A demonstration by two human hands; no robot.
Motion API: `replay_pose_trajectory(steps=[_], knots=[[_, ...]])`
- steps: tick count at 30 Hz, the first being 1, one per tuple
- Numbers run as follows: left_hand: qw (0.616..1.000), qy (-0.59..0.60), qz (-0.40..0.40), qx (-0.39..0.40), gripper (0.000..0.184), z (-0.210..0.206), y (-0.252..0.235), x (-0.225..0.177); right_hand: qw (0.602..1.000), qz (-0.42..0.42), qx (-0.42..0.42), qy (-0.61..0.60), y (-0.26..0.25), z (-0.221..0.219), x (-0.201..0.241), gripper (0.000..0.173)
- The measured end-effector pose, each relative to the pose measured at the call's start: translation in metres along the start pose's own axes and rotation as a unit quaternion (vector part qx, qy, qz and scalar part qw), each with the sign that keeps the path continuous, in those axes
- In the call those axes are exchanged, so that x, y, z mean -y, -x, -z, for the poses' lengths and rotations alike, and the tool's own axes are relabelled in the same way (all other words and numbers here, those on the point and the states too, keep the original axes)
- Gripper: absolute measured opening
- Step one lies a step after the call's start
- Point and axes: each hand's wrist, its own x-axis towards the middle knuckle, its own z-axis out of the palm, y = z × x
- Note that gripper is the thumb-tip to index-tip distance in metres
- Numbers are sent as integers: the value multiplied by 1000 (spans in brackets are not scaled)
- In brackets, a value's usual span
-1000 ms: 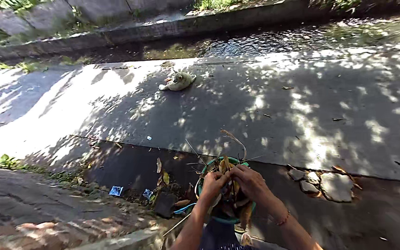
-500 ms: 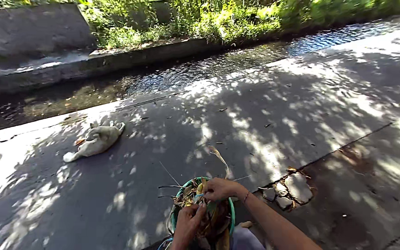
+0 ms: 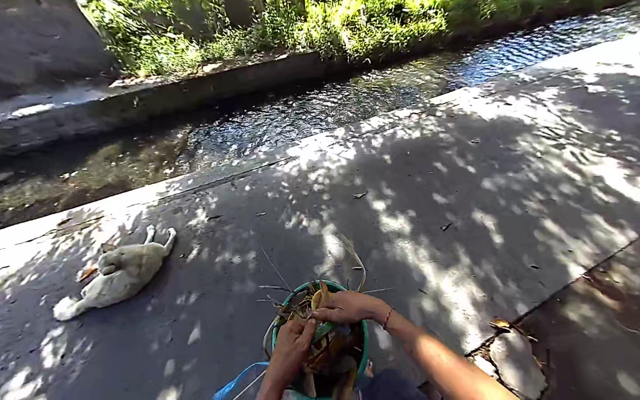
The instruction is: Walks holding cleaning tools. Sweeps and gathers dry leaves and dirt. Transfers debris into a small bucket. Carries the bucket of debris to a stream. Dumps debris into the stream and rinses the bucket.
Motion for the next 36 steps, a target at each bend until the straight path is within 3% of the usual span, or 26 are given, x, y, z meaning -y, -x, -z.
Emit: replay_pose_trajectory(steps=[2,4,9,12,14,16,19,23,26,29,30,32,34,36], knots=[[1000,4,9,2,39,21,-48,-12,994,63,-79,-30,-30,41,-7,38],[1000,15,20,-2,39,44,-94,-21,983,107,-129,-73,-59,80,-8,31],[999,3,8,48,39,114,-227,-35,970,184,-134,-86,-131,185,-23,34],[995,-10,-31,89,40,162,-311,-45,979,167,-103,-58,-176,253,-17,49],[991,-34,-33,128,40,193,-361,-64,984,135,-109,-25,-201,297,-7,48],[986,-39,-31,162,41,220,-409,-78,983,107,-148,-9,-228,328,-5,42],[985,-62,-59,148,42,261,-493,-102,962,111,-246,-28,-276,390,-9,32],[986,-75,-140,50,48,303,-608,-108,934,118,-336,-27,-338,479,-21,23],[965,-63,-226,-115,42,337,-671,-116,915,127,-381,-31,-385,553,-37,21],[917,28,-280,-283,40,368,-709,-122,911,126,-391,-44,-429,639,-48,23],[904,68,-260,-333,40,373,-721,-114,910,121,-393,-57,-444,662,-49,23],[889,172,-135,-402,42,370,-746,-94,915,102,-383,-70,-470,706,-48,21],[876,276,63,-390,50,359,-784,-76,921,85,-372,-81,-495,751,-47,20],[833,372,228,-340,55,352,-836,-59,918,80,-379,-81,-522,795,-41,21]])
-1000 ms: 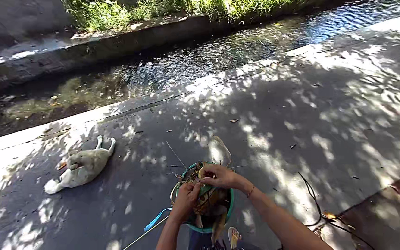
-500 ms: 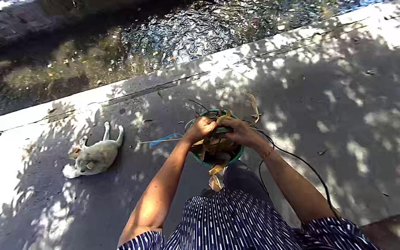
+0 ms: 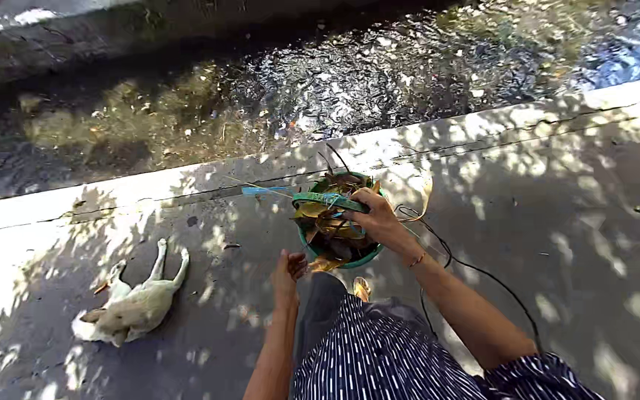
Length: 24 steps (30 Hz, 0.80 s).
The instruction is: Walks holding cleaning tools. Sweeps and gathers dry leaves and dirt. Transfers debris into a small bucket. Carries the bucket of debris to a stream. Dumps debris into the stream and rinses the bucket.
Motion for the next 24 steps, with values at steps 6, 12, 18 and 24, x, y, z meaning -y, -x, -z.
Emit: replay_pose_trajectory(steps=[6,12,18,24], knots=[[973,31,219,58,62,-122,-138,2,997,15,-75,-22,-152,32,11,20],[962,153,191,117,66,-194,-268,-90,994,1,-87,-61,-318,63,11,19],[973,115,140,143,54,-222,-368,-172,986,-34,-122,-106,-469,90,-9,18],[985,51,81,140,33,-281,-474,-220,987,-14,-108,-118,-620,114,-65,15]])
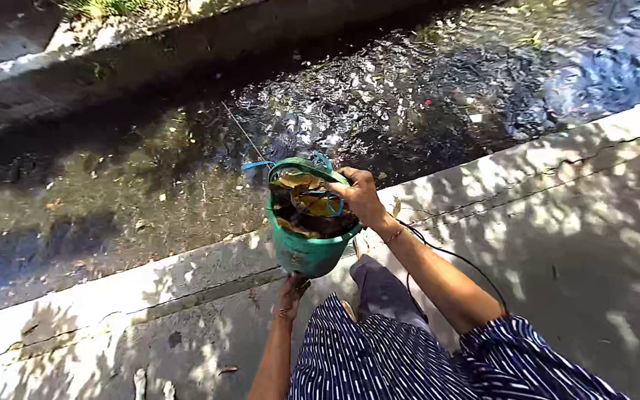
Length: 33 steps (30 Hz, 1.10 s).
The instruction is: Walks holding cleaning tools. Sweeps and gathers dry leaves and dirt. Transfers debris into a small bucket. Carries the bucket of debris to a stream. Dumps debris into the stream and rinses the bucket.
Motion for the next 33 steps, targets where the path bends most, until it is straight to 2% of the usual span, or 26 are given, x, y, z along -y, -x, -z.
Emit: replay_pose_trajectory(steps=[4,8,11,12,14,16,20,24,28,30,33], knots=[[995,-51,-76,-37,26,-42,-94,-62,999,-17,13,-48,-131,10,-68,16],[973,-150,-140,-105,12,-119,-193,-164,987,-120,-33,-98,-278,29,-165,18],[940,-285,-129,-133,27,-181,-255,-235,979,-179,-72,-70,-349,30,-230,23],[921,-346,-118,-133,35,-198,-274,-255,974,-200,-85,-70,-365,29,-245,29],[879,-445,-108,-129,46,-226,-305,-287,962,-240,-116,-61,-388,23,-270,38],[845,-509,-106,-122,48,-251,-324,-315,951,-274,-131,-62,-403,19,-287,40],[809,-562,-126,-118,45,-282,-335,-342,927,-330,-150,-92,-412,16,-291,41],[786,-599,-128,-84,47,-285,-361,-351,887,-381,-196,-172,-422,6,-284,25],[785,-599,-139,-75,48,-275,-375,-359,896,-341,-197,-205,-435,0,-282,21],[783,-602,-139,-73,47,-265,-376,-363,875,-359,-208,-251,-435,-6,-285,19],[791,-585,-160,-81,44,-272,-355,-372,879,-327,-229,-261,-432,-11,-269,19]])
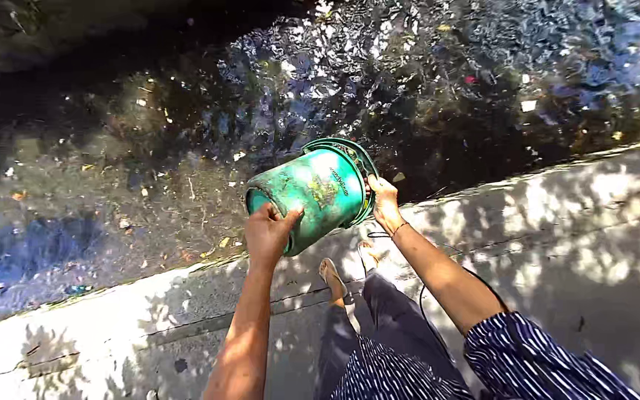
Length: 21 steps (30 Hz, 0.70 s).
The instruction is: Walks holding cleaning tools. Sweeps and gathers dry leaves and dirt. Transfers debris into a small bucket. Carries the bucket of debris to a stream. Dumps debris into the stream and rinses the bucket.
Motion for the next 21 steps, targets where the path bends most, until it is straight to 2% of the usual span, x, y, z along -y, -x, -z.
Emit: replay_pose_trajectory(steps=[4,6,9,12,17,21], knots=[[999,-39,3,18,47,6,-5,-6,1000,-2,-2,-13,10,-13,-5,17],[999,-32,-20,-4,46,15,-3,-12,1000,4,8,-17,14,-18,3,19],[997,-29,-47,-46,46,22,12,-17,998,27,52,2,22,-18,6,14],[998,-54,-31,-19,51,25,4,-13,999,4,41,14,31,-19,6,15],[987,-55,-114,-101,55,34,36,-7,997,48,53,-35,45,-22,6,16],[996,-68,-57,-31,55,34,24,7,999,-23,21,-44,50,-20,0,14]])
